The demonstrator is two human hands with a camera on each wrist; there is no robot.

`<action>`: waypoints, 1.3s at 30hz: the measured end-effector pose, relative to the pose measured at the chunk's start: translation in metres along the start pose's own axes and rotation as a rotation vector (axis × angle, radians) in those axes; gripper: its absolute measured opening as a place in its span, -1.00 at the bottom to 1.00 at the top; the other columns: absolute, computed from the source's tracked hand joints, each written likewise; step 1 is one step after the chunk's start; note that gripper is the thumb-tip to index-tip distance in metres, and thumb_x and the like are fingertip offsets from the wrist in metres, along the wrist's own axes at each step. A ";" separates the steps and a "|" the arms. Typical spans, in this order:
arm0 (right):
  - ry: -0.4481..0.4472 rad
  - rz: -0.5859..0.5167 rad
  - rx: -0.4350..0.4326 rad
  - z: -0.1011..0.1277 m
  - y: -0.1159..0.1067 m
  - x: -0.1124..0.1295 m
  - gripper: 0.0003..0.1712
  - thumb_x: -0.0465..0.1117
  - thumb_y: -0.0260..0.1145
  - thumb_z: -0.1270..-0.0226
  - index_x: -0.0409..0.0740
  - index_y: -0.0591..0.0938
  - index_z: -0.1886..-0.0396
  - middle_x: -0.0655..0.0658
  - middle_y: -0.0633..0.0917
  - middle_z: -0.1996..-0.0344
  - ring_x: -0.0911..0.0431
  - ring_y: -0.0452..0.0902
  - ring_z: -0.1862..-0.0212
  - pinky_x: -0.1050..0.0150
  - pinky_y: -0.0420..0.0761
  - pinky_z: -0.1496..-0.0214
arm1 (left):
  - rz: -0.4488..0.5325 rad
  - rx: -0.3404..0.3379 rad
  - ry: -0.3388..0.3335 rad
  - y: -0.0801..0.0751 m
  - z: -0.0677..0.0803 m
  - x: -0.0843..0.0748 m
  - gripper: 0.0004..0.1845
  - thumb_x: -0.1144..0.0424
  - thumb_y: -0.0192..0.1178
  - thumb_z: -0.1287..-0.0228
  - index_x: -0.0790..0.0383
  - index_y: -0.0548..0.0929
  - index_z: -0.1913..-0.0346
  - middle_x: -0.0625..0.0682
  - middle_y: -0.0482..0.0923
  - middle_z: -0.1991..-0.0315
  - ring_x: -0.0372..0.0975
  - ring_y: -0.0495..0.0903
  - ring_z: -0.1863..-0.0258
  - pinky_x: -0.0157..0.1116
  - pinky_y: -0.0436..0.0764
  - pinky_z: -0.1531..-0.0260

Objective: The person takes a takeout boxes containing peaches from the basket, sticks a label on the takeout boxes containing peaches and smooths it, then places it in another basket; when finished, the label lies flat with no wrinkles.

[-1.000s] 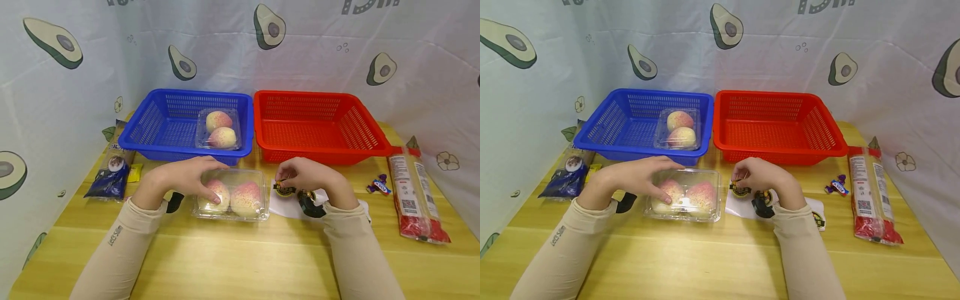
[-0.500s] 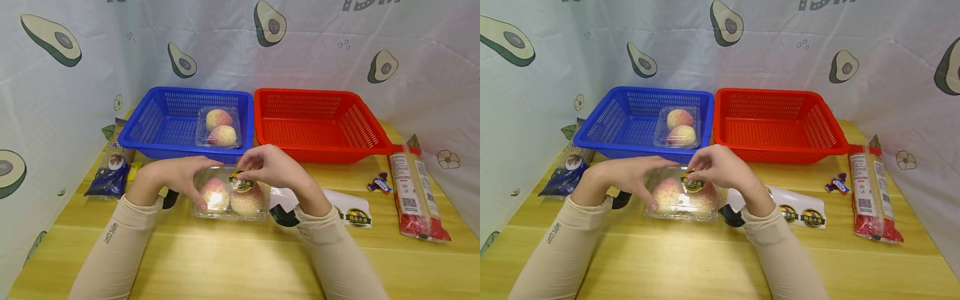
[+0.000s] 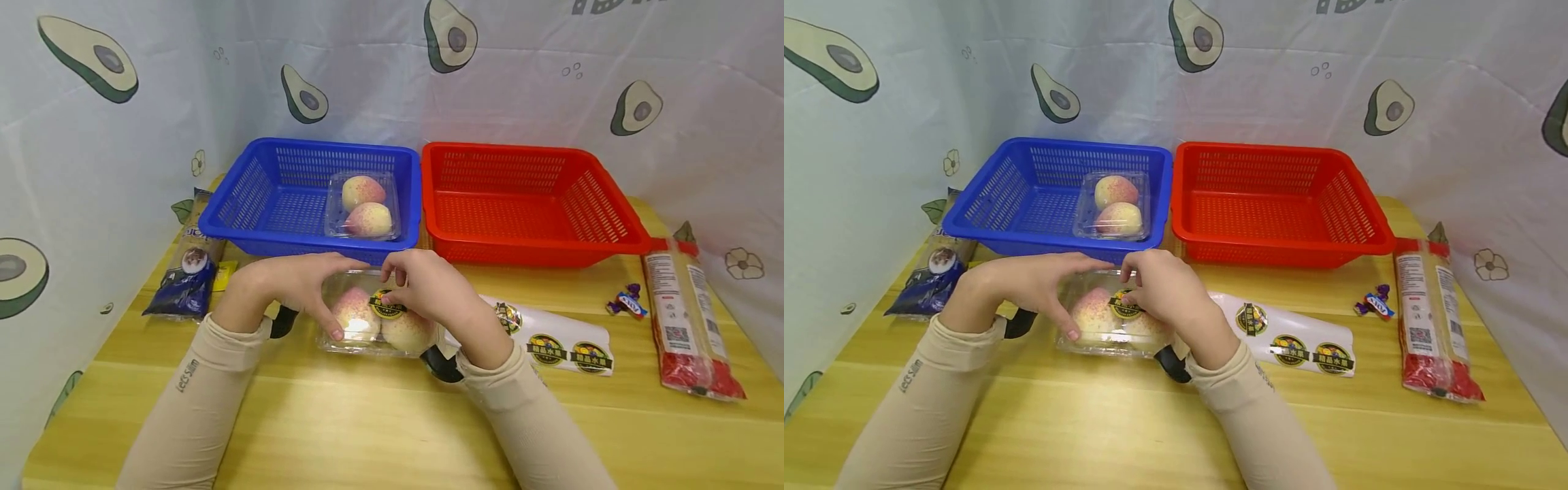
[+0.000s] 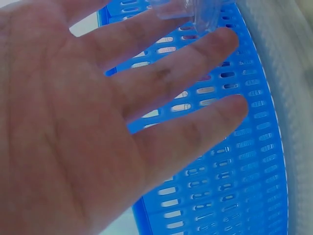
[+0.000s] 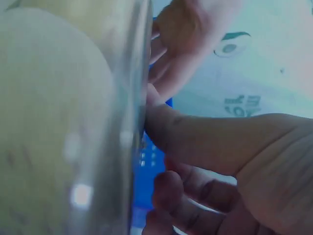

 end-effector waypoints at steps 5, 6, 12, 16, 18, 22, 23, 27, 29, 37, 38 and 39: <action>-0.145 0.037 0.034 0.002 0.008 0.021 -0.93 -0.30 0.48 -0.24 -0.04 0.82 0.35 0.10 0.67 0.45 0.18 0.55 0.32 0.31 0.59 0.23 | 0.013 -0.001 -0.007 -0.001 0.002 0.003 0.26 -0.14 0.65 0.20 0.09 0.18 -0.58 0.03 0.11 -0.55 -0.05 0.04 -0.52 0.04 0.12 -0.45; -0.171 0.015 0.060 0.003 0.009 0.023 -0.92 -0.30 0.47 -0.25 -0.05 0.84 0.33 0.10 0.69 0.42 0.18 0.56 0.30 0.32 0.60 0.22 | 0.014 -0.001 -0.010 -0.001 0.002 0.003 0.26 -0.14 0.65 0.20 0.09 0.18 -0.58 0.03 0.11 -0.55 -0.05 0.04 -0.52 0.05 0.12 -0.45; -0.125 -0.069 0.151 0.008 0.000 0.002 -0.88 -0.30 0.56 -0.16 -0.06 0.86 0.28 0.08 0.71 0.35 0.15 0.52 0.31 0.29 0.57 0.28 | 0.011 0.003 -0.019 -0.001 0.001 0.003 0.26 -0.19 0.63 0.20 0.06 0.18 -0.59 0.03 0.10 -0.55 -0.04 0.04 -0.52 0.06 0.13 -0.44; -0.033 -0.043 0.137 0.009 -0.008 -0.016 -0.91 -0.31 0.53 -0.20 -0.04 0.86 0.34 0.08 0.72 0.34 0.14 0.54 0.32 0.26 0.58 0.29 | 0.012 0.002 -0.024 -0.001 0.000 0.002 0.26 -0.18 0.64 0.21 0.06 0.18 -0.58 0.03 0.11 -0.55 -0.04 0.04 -0.52 0.05 0.12 -0.45; -0.052 -0.032 0.131 0.007 -0.006 -0.013 -0.92 -0.28 0.50 -0.24 -0.03 0.86 0.31 0.06 0.70 0.34 0.13 0.52 0.32 0.27 0.57 0.31 | 0.016 0.005 -0.031 -0.002 0.000 0.002 0.27 -0.18 0.64 0.22 0.05 0.18 -0.59 0.02 0.10 -0.55 -0.05 0.03 -0.52 0.05 0.12 -0.45; -0.173 -0.057 0.166 0.006 0.001 0.000 -0.79 -0.19 0.53 -0.20 -0.03 0.85 0.15 0.02 0.62 0.31 0.07 0.47 0.27 0.26 0.52 0.29 | 0.027 0.015 -0.059 -0.001 0.001 0.005 0.28 -0.20 0.64 0.24 -0.01 0.16 -0.59 -0.02 0.07 -0.56 -0.07 0.02 -0.52 0.05 0.14 -0.44; -0.192 -0.075 0.177 0.007 0.001 0.000 -0.74 -0.19 0.55 -0.17 -0.03 0.84 0.11 -0.02 0.62 0.29 0.03 0.47 0.24 0.25 0.50 0.28 | 0.029 0.016 -0.063 -0.001 0.001 0.005 0.29 -0.21 0.64 0.24 -0.03 0.16 -0.60 -0.03 0.07 -0.56 -0.08 0.02 -0.52 0.05 0.14 -0.43; -0.177 -0.112 0.188 0.012 -0.007 -0.020 -0.57 -0.14 0.67 -0.01 -0.01 0.83 0.04 -0.11 0.58 0.21 -0.06 0.42 0.13 0.17 0.46 0.20 | 0.031 0.011 -0.059 0.000 0.000 0.006 0.29 -0.22 0.62 0.23 -0.02 0.15 -0.60 -0.02 0.06 -0.56 -0.07 0.02 -0.53 0.04 0.13 -0.44; -0.162 -0.113 0.193 0.013 -0.010 -0.031 -0.53 -0.10 0.68 0.01 0.04 0.82 0.02 -0.14 0.55 0.14 -0.07 0.38 0.05 0.12 0.45 0.13 | 0.025 0.006 -0.049 0.001 0.000 0.004 0.28 -0.22 0.62 0.21 0.01 0.14 -0.60 -0.02 0.07 -0.56 -0.08 0.02 -0.53 0.02 0.13 -0.45; -0.181 -0.229 0.283 0.016 -0.001 -0.047 -0.51 -0.03 0.60 -0.13 0.07 0.72 -0.08 -0.05 0.55 -0.10 0.01 0.40 -0.13 0.00 0.51 -0.11 | -0.112 -0.111 0.060 -0.015 0.017 -0.011 0.12 -0.13 0.59 0.05 0.22 0.27 -0.54 0.10 0.27 -0.48 0.00 0.20 -0.47 0.02 0.22 -0.41; -0.193 -0.247 0.290 0.016 0.000 -0.047 -0.52 -0.04 0.58 -0.16 0.05 0.71 -0.09 -0.05 0.57 -0.10 0.01 0.42 -0.13 -0.02 0.51 -0.12 | -0.114 -0.140 0.071 -0.020 0.020 -0.012 0.08 -0.11 0.58 0.03 0.22 0.30 -0.52 0.09 0.30 -0.46 0.00 0.24 -0.45 0.02 0.25 -0.40; -0.195 -0.251 0.293 0.016 0.000 -0.047 -0.54 -0.03 0.56 -0.19 0.05 0.70 -0.08 -0.05 0.57 -0.09 0.01 0.42 -0.12 -0.02 0.50 -0.13 | -0.107 -0.169 0.080 -0.026 0.024 -0.012 0.04 -0.08 0.58 0.01 0.22 0.33 -0.51 0.08 0.33 -0.44 0.00 0.29 -0.41 0.02 0.30 -0.37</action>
Point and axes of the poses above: each hand's wrist, its own z-axis away from the middle knuckle, its own y-axis out of the palm, x = y × z, the point moved 10 cm from there along -z, towards the middle knuckle
